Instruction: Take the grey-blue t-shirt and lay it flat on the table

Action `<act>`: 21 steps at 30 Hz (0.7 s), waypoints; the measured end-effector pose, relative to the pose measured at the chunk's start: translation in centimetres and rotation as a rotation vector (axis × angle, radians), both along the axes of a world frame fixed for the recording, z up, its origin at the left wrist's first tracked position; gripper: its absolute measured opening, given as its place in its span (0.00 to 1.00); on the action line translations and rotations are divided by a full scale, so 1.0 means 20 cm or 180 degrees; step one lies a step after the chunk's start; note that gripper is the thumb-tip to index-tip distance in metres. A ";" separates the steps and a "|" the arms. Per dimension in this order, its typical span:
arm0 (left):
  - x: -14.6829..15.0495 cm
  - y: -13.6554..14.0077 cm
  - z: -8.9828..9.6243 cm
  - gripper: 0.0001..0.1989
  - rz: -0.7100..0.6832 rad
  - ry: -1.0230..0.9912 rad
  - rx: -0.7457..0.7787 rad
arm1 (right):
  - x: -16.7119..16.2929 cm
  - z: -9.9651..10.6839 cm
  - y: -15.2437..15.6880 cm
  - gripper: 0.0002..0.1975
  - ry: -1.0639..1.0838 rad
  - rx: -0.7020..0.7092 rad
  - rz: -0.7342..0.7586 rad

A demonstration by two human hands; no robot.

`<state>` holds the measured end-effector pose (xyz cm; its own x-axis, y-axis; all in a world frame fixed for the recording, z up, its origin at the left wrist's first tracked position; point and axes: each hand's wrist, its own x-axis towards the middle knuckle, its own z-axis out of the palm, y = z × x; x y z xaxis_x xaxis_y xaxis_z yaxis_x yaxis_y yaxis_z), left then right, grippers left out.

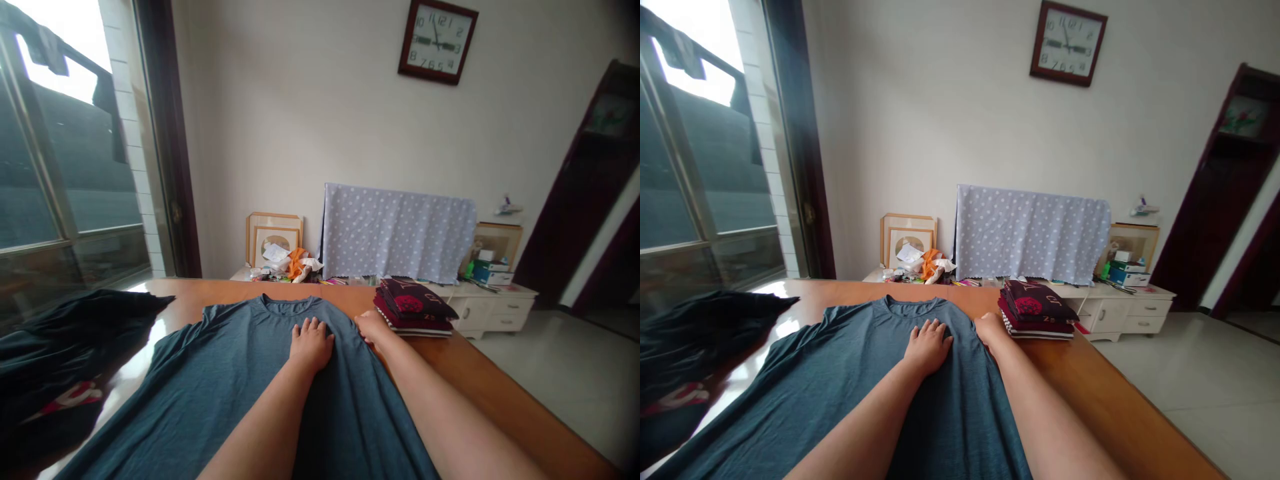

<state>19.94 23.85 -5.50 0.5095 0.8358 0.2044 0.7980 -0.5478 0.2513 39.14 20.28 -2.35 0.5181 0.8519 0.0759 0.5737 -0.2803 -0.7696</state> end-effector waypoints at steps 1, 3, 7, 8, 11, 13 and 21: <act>0.00 0.00 -0.01 0.30 0.0007 0.0007 0.0015 | 0.00 0.00 0.03 0.12 -0.0045 -0.0051 0.0007; 0.00 0.00 -0.02 0.31 0.0045 0.0000 0.0033 | -0.01 0.00 0.08 0.12 -0.0106 -0.0144 0.0029; 0.01 -0.01 0.00 0.32 0.0070 0.0030 -0.0038 | -0.07 0.05 0.12 0.07 -0.0301 -0.0093 0.0112; 0.01 -0.01 0.01 0.32 0.0072 0.0048 -0.0078 | -0.10 0.07 0.11 0.06 -0.0349 -0.0027 0.0148; 0.01 -0.02 0.03 0.32 0.0018 0.0152 -0.0213 | -0.18 0.11 0.08 0.09 -0.0252 0.0324 0.0820; 0.00 -0.03 0.04 0.31 -0.0080 0.0245 -0.0269 | -0.21 0.13 0.06 0.13 0.0063 0.0605 0.1249; 0.00 -0.04 0.06 0.33 -0.0118 0.0028 -0.0315 | -0.18 0.08 0.07 0.10 0.0647 0.0153 0.0493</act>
<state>19.90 23.11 -4.24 0.5418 0.8323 0.1173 0.7800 -0.5499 0.2987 35.55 21.66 -0.78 0.3905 0.9202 0.0259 0.4392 -0.1615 -0.8838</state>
